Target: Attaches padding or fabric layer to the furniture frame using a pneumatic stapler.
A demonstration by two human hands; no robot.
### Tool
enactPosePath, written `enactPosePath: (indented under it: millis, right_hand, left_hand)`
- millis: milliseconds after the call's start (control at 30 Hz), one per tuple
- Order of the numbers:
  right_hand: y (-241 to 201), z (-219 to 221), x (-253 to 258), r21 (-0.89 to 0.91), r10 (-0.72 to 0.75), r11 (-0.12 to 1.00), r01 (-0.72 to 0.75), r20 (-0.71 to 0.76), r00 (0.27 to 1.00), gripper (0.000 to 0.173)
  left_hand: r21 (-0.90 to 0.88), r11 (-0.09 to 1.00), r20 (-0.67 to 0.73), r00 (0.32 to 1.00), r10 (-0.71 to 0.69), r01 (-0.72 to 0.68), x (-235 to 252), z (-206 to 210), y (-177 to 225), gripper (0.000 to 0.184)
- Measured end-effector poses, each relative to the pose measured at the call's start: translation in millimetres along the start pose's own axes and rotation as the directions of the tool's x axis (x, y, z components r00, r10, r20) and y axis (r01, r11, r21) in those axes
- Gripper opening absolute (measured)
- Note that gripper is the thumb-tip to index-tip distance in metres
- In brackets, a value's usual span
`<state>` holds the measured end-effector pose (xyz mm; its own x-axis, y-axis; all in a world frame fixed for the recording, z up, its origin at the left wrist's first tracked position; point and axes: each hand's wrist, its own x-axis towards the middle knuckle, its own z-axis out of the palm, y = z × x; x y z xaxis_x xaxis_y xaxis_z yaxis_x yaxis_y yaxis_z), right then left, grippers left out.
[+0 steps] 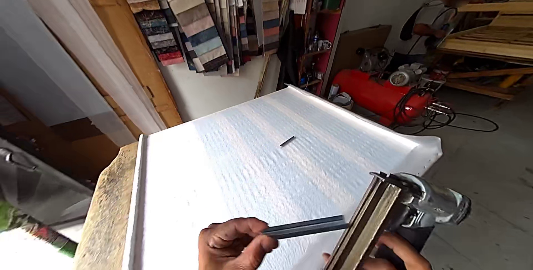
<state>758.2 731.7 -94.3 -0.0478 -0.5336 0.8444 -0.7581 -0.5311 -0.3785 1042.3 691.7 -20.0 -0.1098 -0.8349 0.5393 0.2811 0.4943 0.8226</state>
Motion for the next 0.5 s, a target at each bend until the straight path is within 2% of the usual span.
enactPosePath:
  millis: [233, 367, 500]
  right_hand:
    - [-78, -14, -18, -0.055, -0.01, 0.998, 0.009, -0.024, 1.0, 0.037]
    - [-97, -29, -21, -0.096, 0.014, 0.995, -0.018, -0.047, 0.999, 0.039]
    - [-103, -41, -27, -0.049, 0.096, 0.994, -0.1, -0.088, 0.992, 0.036]
  left_hand:
    - [-0.049, 0.999, 0.001, 1.0, 0.019, -0.019, -57, 8, 32, 0.013]
    - [-0.044, 0.999, 0.018, 1.0, 0.014, -0.014, -72, 15, 52, 0.011]
    - [0.086, 0.996, 0.06, 0.998, -0.022, 0.017, -81, 25, 72, 0.009]
